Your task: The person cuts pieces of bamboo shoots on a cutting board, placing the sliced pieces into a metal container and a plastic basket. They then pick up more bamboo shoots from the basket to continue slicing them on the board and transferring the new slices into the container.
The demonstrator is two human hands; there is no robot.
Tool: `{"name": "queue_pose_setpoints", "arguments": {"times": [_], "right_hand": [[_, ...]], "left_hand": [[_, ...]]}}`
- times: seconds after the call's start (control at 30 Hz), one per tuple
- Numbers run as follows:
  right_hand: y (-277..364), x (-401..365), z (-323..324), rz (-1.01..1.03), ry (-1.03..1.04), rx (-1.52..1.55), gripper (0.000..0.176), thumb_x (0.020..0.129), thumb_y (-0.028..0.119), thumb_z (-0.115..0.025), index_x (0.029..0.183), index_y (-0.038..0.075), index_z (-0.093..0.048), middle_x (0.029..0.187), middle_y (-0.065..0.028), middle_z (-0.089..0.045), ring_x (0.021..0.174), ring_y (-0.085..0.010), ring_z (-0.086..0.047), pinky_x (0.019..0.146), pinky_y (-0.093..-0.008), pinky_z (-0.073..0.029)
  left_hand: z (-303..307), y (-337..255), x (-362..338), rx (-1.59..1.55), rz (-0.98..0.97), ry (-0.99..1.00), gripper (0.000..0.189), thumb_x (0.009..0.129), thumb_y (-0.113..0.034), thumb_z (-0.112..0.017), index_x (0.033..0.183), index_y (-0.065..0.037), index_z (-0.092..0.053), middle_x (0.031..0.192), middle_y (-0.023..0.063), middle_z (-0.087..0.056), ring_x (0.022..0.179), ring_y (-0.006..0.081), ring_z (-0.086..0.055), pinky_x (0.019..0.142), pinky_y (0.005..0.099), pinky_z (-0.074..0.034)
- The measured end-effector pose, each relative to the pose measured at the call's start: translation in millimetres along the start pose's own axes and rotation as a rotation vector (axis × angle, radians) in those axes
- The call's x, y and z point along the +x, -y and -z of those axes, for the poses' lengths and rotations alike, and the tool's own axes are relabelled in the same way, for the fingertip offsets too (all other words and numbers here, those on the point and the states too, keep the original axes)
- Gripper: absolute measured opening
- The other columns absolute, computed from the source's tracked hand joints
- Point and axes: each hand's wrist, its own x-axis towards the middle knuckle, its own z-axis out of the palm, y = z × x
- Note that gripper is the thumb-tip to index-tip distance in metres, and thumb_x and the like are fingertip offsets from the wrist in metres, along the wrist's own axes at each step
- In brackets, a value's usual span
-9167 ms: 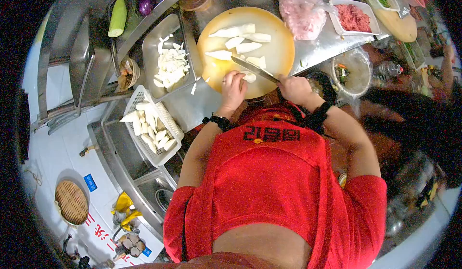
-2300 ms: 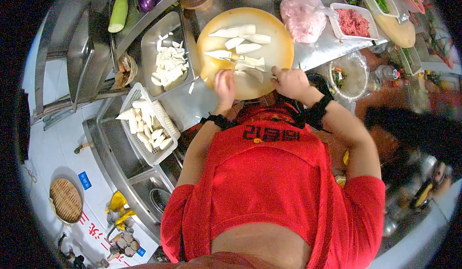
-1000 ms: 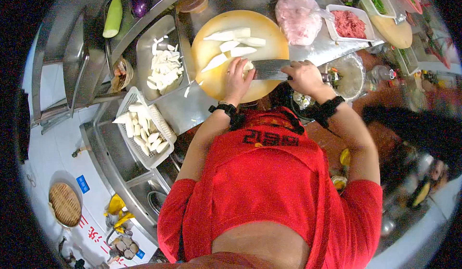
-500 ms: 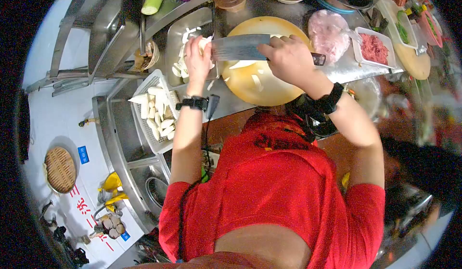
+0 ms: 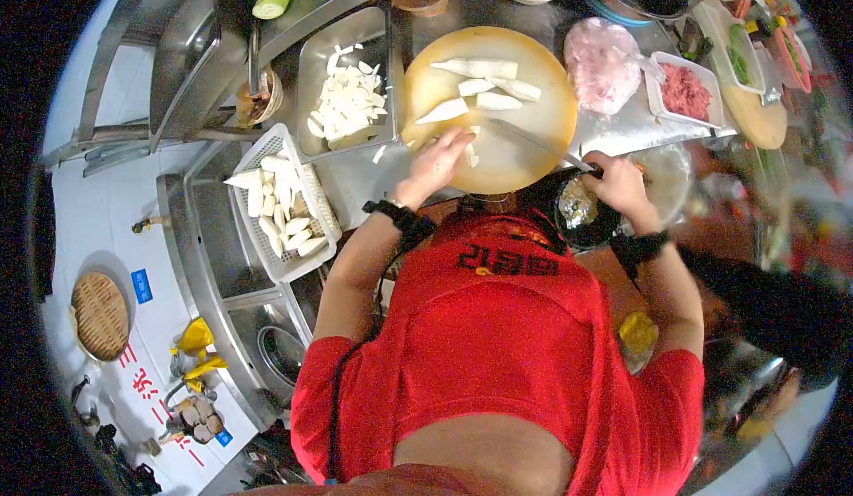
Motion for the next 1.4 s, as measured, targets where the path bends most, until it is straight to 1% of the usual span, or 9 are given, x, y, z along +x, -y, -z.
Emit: {"name": "queue_pose_setpoints", "arguments": {"times": [0.13,0.2,0.4,0.6,0.8,0.93,1.0,1.23,1.4], "right_hand": [[-26,-13,-31,0.004,-0.099,0.013,0.027,0.074,0.028,-0.061,0.097,0.014,-0.063,0.078,-0.0182,-0.064,0.074,-0.0350,-0.062,0.069,-0.0433,-0.049],[-28,-16,-43,0.012,-0.156,0.049,0.023,0.075,0.028,-0.059,0.093,0.013,-0.062,0.074,-0.0181,-0.063,0.071,-0.0354,-0.062,0.066,-0.0448,-0.049],[-21,-17,-66,-0.087,-0.114,-0.063,0.020,0.078,0.027,-0.055,0.084,0.008,-0.057,0.064,-0.0179,-0.060,0.064,-0.0372,-0.060,0.059,-0.0481,-0.048],[-24,-17,-74,-0.088,-0.139,-0.071,0.021,0.078,0.026,-0.053,0.086,0.007,-0.057,0.065,-0.0191,-0.060,0.063,-0.0379,-0.060,0.058,-0.0484,-0.048],[-23,-14,-76,-0.113,-0.130,-0.059,0.022,0.078,0.026,-0.053,0.085,0.006,-0.057,0.066,-0.0201,-0.060,0.065,-0.0380,-0.060,0.060,-0.0481,-0.048],[-23,-11,-78,-0.114,-0.113,-0.060,0.021,0.078,0.026,-0.052,0.082,0.006,-0.057,0.068,-0.0205,-0.061,0.066,-0.0378,-0.061,0.060,-0.0481,-0.049],[-20,-9,-76,-0.128,-0.089,-0.066,0.022,0.078,0.027,-0.052,0.082,0.006,-0.057,0.069,-0.0205,-0.061,0.066,-0.0380,-0.061,0.060,-0.0481,-0.049],[-18,-10,-75,-0.146,-0.068,-0.094,0.023,0.080,0.029,-0.051,0.084,0.006,-0.055,0.069,-0.0203,-0.061,0.067,-0.0383,-0.061,0.061,-0.0487,-0.049],[-17,-11,-76,-0.137,-0.081,-0.090,0.024,0.080,0.029,-0.051,0.083,0.006,-0.056,0.069,-0.0205,-0.061,0.067,-0.0380,-0.061,0.061,-0.0484,-0.049]], "left_hand": [[-19,3,22,-0.052,0.026,0.029,0.053,0.067,-0.014,-0.070,0.117,-0.013,-0.052,0.119,0.0105,-0.050,0.103,0.0329,-0.052,0.088,0.0399,-0.044],[-23,7,34,-0.082,0.131,0.093,0.051,0.059,-0.020,-0.078,0.105,-0.013,-0.057,0.115,0.0076,-0.049,0.106,0.0305,-0.050,0.087,0.0390,-0.045],[-29,16,44,-0.037,0.151,0.215,0.041,0.060,-0.022,-0.077,0.094,-0.011,-0.057,0.105,0.0102,-0.050,0.100,0.0296,-0.051,0.086,0.0378,-0.044],[-27,17,34,-0.206,0.241,0.127,0.026,0.064,-0.021,-0.076,0.080,-0.009,-0.059,0.102,0.0136,-0.049,0.095,0.0303,-0.052,0.083,0.0373,-0.044],[-12,28,27,-0.100,0.102,0.295,0.029,0.071,-0.027,-0.072,0.091,-0.010,-0.058,0.095,0.0103,-0.056,0.091,0.0286,-0.056,0.077,0.0375,-0.047],[-21,9,33,-0.275,0.145,0.203,0.028,0.073,-0.025,-0.070,0.095,-0.012,-0.059,0.092,0.0095,-0.058,0.093,0.0284,-0.056,0.078,0.0379,-0.046],[-25,-2,37,-0.081,0.199,0.191,0.026,0.074,-0.024,-0.068,0.096,-0.013,-0.059,0.093,0.0100,-0.058,0.093,0.0294,-0.056,0.079,0.0394,-0.047],[-24,-8,40,0.019,0.188,0.190,0.019,0.073,-0.019,-0.067,0.089,-0.012,-0.059,0.093,0.0112,-0.056,0.089,0.0288,-0.058,0.075,0.0410,-0.048],[-20,-12,32,0.078,0.160,0.157,0.014,0.075,-0.019,-0.064,0.087,-0.012,-0.059,0.085,0.0110,-0.060,0.077,0.0309,-0.061,0.065,0.0424,-0.049]]}}
